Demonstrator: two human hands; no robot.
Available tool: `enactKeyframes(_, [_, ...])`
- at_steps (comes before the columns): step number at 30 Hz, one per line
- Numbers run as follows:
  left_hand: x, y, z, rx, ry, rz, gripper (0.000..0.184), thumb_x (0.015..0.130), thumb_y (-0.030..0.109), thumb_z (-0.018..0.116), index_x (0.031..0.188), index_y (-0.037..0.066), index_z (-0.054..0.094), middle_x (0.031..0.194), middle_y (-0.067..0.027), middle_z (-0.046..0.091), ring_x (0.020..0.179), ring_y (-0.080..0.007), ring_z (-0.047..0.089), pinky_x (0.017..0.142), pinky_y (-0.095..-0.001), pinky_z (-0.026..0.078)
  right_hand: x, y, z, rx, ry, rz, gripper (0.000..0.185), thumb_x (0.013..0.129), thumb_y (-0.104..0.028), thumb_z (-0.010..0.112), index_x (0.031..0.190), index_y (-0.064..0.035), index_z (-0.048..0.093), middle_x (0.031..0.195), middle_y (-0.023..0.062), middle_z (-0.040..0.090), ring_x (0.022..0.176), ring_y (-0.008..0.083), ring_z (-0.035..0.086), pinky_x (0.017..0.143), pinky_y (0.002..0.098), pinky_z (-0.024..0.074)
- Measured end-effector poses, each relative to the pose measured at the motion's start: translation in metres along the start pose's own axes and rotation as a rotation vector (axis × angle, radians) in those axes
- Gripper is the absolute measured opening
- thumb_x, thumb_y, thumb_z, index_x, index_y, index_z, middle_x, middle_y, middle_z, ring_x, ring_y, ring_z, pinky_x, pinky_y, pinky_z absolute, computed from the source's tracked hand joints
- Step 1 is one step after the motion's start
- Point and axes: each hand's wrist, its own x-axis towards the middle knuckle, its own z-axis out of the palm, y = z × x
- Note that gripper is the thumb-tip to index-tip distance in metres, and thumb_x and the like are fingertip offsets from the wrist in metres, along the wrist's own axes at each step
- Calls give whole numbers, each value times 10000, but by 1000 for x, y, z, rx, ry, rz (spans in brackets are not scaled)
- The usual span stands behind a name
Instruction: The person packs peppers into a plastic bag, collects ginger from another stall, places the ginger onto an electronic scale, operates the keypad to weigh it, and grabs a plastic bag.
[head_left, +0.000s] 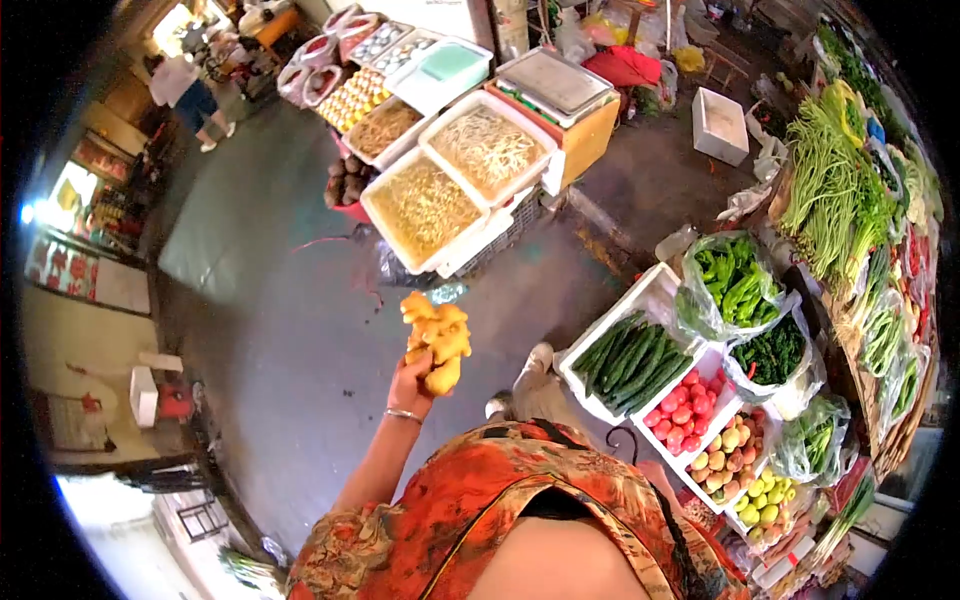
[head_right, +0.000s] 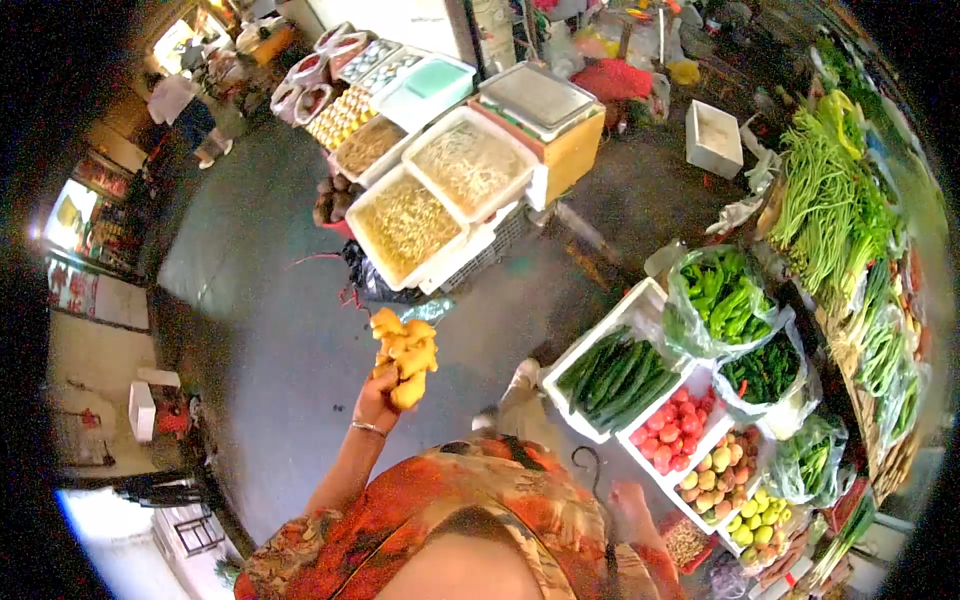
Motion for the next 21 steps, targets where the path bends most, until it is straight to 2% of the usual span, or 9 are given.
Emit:
enactKeyframes(2, [43,9,23,-12,-43,-60,422,817,190,535,1196,34,436,1021,-130,599,765,-269,627,477,-393,519,29,80,44,-470,201,-398,78,610,-98,607,678,-103,569,572,45,550,533,154,560,451,323,422])
enactKeyframes(4, [89,14,41,35,-17,-114,401,832,198,532,1189,36,447,1002,-131,607,741,-272,625,476,-409,510,67,55,30,-225,9,-39,46,676,-105,581,685,-83,541,537,52,503,495,167,529,427,303,397])
enactKeyframes(6, [121,24,63,9,-53,-162,379,845,210,532,1179,46,460,992,-126,613,756,-278,626,482,-414,500,87,-29,-35,267,-6,-18,188,818,-162,538,711,-15,584,733,65,606,638,139,569,491,272,419])
enactKeyframes(7, [135,29,71,14,-72,-190,375,845,211,533,1175,48,463,990,-124,613,766,-276,625,483,-412,499,119,-43,-33,998,166,451,144,814,-162,511,711,-62,528,546,6,448,480,117,458,412,231,324])
enactKeyframes(8, [152,33,82,12,-95,-213,370,845,213,534,1171,50,466,988,-121,614,776,-275,624,484,-411,498,123,-102,-59,1038,287,421,122,822,-138,489,796,-34,547,611,13,488,528,101,466,437,224,324])
enactKeyframes(11, [196,46,113,66,18,-254,362,841,214,543,1157,51,474,983,-115,615,793,-271,622,486,-409,496,160,-112,-82,1292,278,242,199,832,-149,512,938,12,564,758,59,582,630,126,519,482,214,372])
enactKeyframes(16, [291,74,170,110,-110,-250,365,812,208,587,1122,42,492,935,-109,620,730,-252,632,459,-373,505,223,-76,-109,889,220,438,179,844,-193,492,857,-48,595,713,75,622,507,172,568,422,289,448])
enactKeyframes(19, [367,82,198,161,-96,-240,344,811,216,584,1092,32,511,920,-114,629,722,-248,636,459,-375,504,229,-74,-102,1124,483,596,171,832,-226,510,778,-75,570,713,64,597,587,191,577,475,330,448])
enactKeyframes(21, [414,98,230,144,-134,-239,343,811,214,585,1092,30,513,927,-116,629,723,-248,636,462,-378,505,233,-76,-103,1386,502,511,174,833,-246,518,808,-84,578,786,65,595,646,208,572,511,343,450])
